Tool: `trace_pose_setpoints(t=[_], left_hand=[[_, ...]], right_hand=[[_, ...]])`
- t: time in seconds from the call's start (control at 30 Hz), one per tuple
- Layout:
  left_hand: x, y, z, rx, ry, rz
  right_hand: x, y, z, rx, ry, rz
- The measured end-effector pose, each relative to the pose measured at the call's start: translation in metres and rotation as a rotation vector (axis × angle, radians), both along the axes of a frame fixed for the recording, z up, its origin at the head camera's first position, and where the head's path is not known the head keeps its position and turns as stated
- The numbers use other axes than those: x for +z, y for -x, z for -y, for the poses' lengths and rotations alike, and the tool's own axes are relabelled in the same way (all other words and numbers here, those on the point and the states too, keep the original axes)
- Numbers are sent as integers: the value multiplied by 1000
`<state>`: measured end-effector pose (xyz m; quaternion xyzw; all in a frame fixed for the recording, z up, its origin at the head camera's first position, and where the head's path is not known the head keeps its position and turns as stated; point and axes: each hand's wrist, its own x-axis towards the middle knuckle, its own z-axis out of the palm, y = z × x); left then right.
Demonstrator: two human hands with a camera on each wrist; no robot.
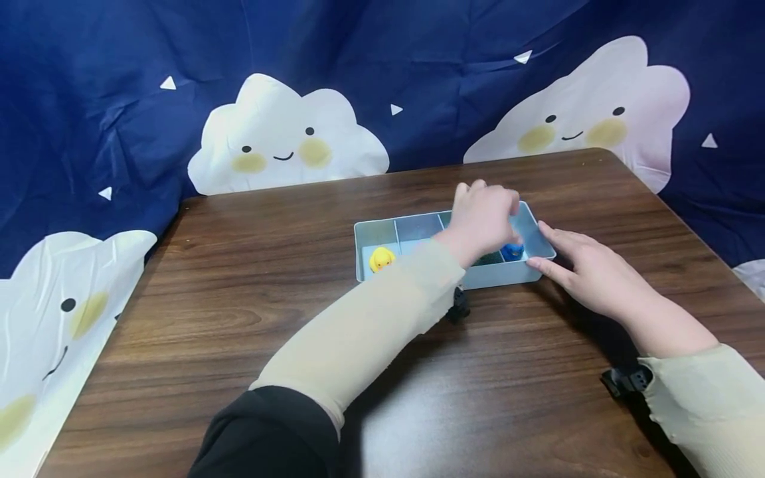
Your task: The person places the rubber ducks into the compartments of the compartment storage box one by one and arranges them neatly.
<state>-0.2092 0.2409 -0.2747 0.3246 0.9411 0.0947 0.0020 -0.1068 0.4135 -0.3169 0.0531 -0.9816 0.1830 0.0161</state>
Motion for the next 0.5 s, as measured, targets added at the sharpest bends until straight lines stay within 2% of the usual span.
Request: trace_pose_setpoints(t=[0.13,0.23,0.33,0.5], left_hand=[[30,2,32,28,-95,-6],[47,3,68,55,-196,-15],[57,2,109,80,-344,-5],[61,-6,183,135,-680,123]], right_hand=[[0,0,1,-15,-6,42],[-1,-1,2,-22,-10,43],[-2,-1,2,-22,-12,38],[-1,-1,2,-24,-12,38]])
